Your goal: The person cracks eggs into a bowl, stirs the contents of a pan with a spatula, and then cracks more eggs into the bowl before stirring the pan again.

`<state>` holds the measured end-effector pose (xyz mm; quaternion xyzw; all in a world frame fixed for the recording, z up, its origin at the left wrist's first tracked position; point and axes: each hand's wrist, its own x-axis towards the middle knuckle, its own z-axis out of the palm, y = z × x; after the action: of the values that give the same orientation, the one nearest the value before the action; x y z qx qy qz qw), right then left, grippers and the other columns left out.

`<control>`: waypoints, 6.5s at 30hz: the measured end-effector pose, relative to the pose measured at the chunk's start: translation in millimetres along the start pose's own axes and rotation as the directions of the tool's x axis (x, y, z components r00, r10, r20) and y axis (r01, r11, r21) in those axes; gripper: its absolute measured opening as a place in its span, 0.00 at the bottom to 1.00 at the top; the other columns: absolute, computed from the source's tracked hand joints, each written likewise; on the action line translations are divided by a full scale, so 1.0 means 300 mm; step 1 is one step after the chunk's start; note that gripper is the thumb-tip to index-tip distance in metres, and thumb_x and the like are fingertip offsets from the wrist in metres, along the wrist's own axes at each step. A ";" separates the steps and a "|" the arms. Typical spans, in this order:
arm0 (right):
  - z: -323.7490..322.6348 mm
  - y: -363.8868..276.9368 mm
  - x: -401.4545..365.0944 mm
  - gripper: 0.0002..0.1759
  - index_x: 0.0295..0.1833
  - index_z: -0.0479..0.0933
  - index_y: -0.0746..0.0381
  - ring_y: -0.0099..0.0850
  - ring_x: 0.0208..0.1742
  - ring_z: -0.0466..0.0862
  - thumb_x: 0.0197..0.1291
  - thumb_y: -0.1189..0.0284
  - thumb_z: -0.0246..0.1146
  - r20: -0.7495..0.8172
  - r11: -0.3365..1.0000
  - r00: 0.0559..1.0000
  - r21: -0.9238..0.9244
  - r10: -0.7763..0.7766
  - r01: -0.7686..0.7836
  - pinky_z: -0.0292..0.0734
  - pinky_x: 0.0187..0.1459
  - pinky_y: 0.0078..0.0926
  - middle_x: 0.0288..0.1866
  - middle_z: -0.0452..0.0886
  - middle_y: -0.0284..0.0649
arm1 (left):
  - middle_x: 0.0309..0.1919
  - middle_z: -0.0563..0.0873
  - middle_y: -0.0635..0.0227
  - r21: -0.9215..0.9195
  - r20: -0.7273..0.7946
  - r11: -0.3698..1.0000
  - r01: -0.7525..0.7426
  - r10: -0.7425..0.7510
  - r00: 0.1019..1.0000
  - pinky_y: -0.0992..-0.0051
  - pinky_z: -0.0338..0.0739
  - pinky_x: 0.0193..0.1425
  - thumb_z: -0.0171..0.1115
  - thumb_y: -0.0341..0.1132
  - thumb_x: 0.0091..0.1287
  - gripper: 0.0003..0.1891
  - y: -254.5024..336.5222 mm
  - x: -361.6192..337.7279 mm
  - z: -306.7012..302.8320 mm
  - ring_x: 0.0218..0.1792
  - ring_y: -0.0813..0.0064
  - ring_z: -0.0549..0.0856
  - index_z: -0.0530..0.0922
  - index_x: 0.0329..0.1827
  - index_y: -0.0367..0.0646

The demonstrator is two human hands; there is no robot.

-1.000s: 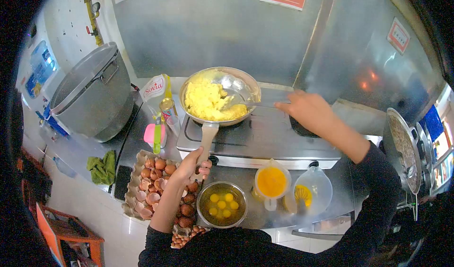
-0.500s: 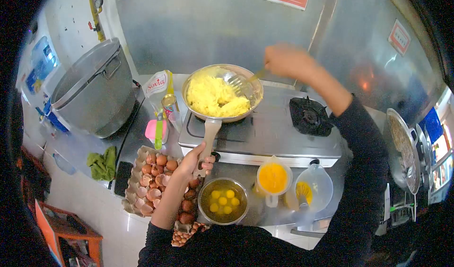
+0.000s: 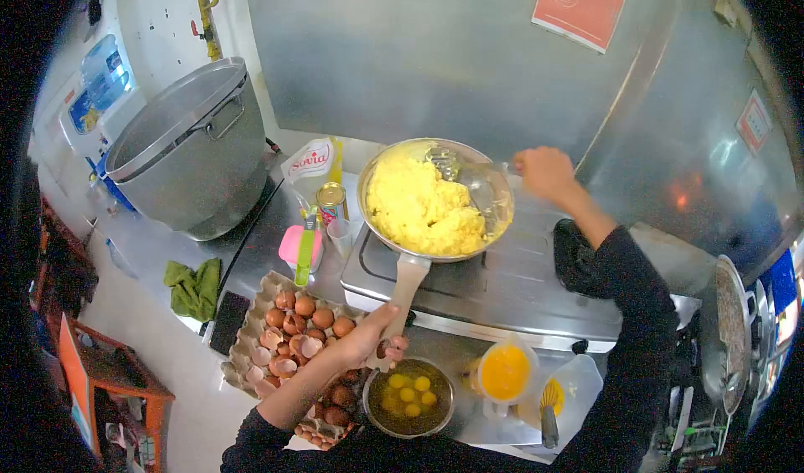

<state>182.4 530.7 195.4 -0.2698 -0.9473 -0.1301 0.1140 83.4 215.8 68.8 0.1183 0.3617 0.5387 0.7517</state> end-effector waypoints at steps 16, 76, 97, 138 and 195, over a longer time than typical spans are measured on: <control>-0.069 -0.018 0.204 0.06 0.32 0.70 0.50 0.38 0.19 0.74 0.47 0.63 0.53 0.090 0.754 0.775 -0.183 -0.626 0.630 0.68 0.19 0.33 0.18 0.73 0.36 | 0.18 0.65 0.71 -0.076 0.027 0.997 -0.005 0.007 1.000 0.79 0.66 0.18 0.40 0.48 0.61 0.10 0.001 0.001 -0.017 0.14 0.80 0.64 0.56 0.40 0.57; -0.293 -0.191 -0.126 0.12 0.41 0.70 0.53 0.43 0.24 0.75 0.49 0.73 0.50 0.121 0.930 0.931 -0.088 -0.345 0.356 0.68 0.25 0.38 0.21 0.74 0.45 | 0.17 0.64 0.74 0.088 -0.027 0.995 -0.050 0.053 0.998 0.79 0.65 0.19 0.36 0.44 0.63 0.09 0.012 -0.045 0.004 0.15 0.83 0.64 0.56 0.37 0.50; -0.008 -0.641 -0.043 0.10 0.29 0.76 0.67 0.47 0.33 0.78 0.39 0.77 0.53 0.241 0.979 0.970 0.204 -0.032 -0.018 0.74 0.33 0.35 0.31 0.76 0.52 | 0.20 0.67 0.71 0.191 -0.016 0.970 -0.150 0.156 0.988 0.78 0.69 0.21 0.37 0.43 0.63 0.09 -0.028 0.005 0.000 0.16 0.82 0.67 0.54 0.37 0.50; -0.031 -0.600 -0.227 0.06 0.23 0.75 0.64 0.39 0.25 0.78 0.40 0.75 0.53 0.071 0.973 0.970 0.004 -0.232 0.233 0.72 0.26 0.34 0.21 0.75 0.47 | 0.17 0.67 0.73 0.095 -0.076 0.976 -0.194 0.201 0.977 0.78 0.67 0.21 0.36 0.44 0.62 0.10 -0.070 0.061 0.064 0.14 0.82 0.65 0.57 0.38 0.49; -0.307 -0.143 -0.594 0.18 0.46 0.71 0.57 0.39 0.29 0.78 0.46 0.76 0.51 0.189 0.953 0.960 -0.183 -0.205 0.240 0.74 0.31 0.34 0.29 0.74 0.46 | 0.15 0.64 0.76 0.037 -0.054 0.994 -0.100 0.101 0.993 0.79 0.65 0.19 0.39 0.47 0.61 0.10 -0.044 0.041 0.059 0.13 0.83 0.62 0.56 0.35 0.52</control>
<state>320.2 381.3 223.1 -0.1812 -0.9595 -0.2157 -0.0097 106.8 225.4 68.7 0.1340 0.3854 0.5727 0.7110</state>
